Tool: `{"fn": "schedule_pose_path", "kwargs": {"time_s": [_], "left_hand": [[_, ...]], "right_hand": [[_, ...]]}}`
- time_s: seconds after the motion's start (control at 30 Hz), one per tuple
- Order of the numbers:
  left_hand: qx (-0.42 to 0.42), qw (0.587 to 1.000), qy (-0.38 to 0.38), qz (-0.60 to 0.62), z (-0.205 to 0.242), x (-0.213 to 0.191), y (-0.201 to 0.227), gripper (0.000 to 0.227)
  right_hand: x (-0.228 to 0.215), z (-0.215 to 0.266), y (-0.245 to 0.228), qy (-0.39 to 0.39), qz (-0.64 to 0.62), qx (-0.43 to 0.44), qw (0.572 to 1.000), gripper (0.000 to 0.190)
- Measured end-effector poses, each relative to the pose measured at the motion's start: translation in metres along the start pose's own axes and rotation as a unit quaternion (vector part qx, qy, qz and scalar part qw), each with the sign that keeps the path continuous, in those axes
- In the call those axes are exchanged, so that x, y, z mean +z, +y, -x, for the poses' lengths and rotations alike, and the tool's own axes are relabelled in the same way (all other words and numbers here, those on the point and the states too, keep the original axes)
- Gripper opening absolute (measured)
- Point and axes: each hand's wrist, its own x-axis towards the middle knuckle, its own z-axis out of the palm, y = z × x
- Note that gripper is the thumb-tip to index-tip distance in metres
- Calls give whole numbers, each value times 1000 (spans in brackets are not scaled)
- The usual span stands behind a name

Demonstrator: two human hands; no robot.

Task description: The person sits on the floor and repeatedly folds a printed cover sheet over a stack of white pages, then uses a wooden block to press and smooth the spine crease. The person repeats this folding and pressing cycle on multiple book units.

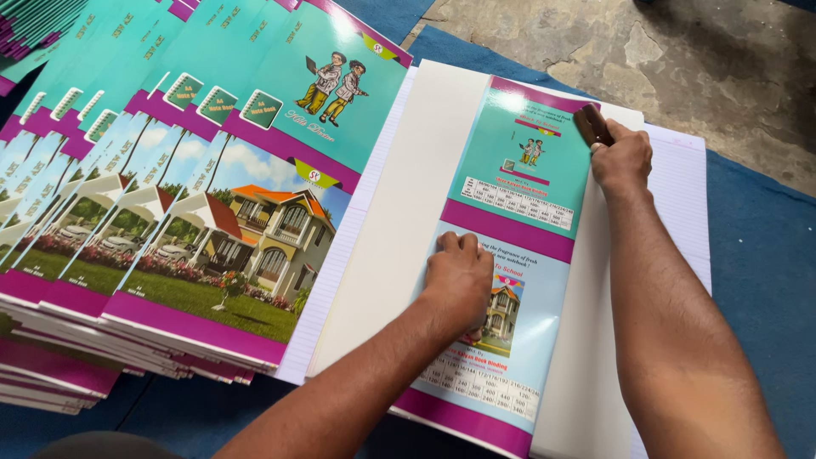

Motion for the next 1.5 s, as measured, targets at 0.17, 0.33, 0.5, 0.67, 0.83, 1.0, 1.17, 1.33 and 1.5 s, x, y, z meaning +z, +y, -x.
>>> {"fn": "schedule_pose_path", "kwargs": {"time_s": [0.17,0.33,0.5,0.67,0.83,1.0,1.17,1.33,1.5], "left_hand": [[16,999,27,-6,2,4,-2,122],[17,1000,17,-12,6,5,-5,133],[16,1000,13,-18,7,6,-5,136],[15,1000,17,-18,7,6,-4,137],[14,999,35,-19,7,8,-4,136],[-8,1000,9,6,10,4,-2,139],[-24,1000,-14,11,9,1,1,139],[-36,999,-1,32,12,2,0,138],[-48,998,15,49,14,4,1,135]], "right_hand": [[14,-36,10,9,45,-47,998,46],[20,-64,18,-16,38,-52,998,46],[19,-58,13,-8,52,-52,997,48],[1,-27,9,-47,8,-29,998,50],[-12,8,10,-84,-23,-49,995,55],[-29,45,11,-137,-39,-23,990,58],[-36,77,17,-161,-51,-27,985,58],[-30,99,37,-164,-60,-64,983,57],[-29,127,55,-141,-37,-141,979,52]]}}
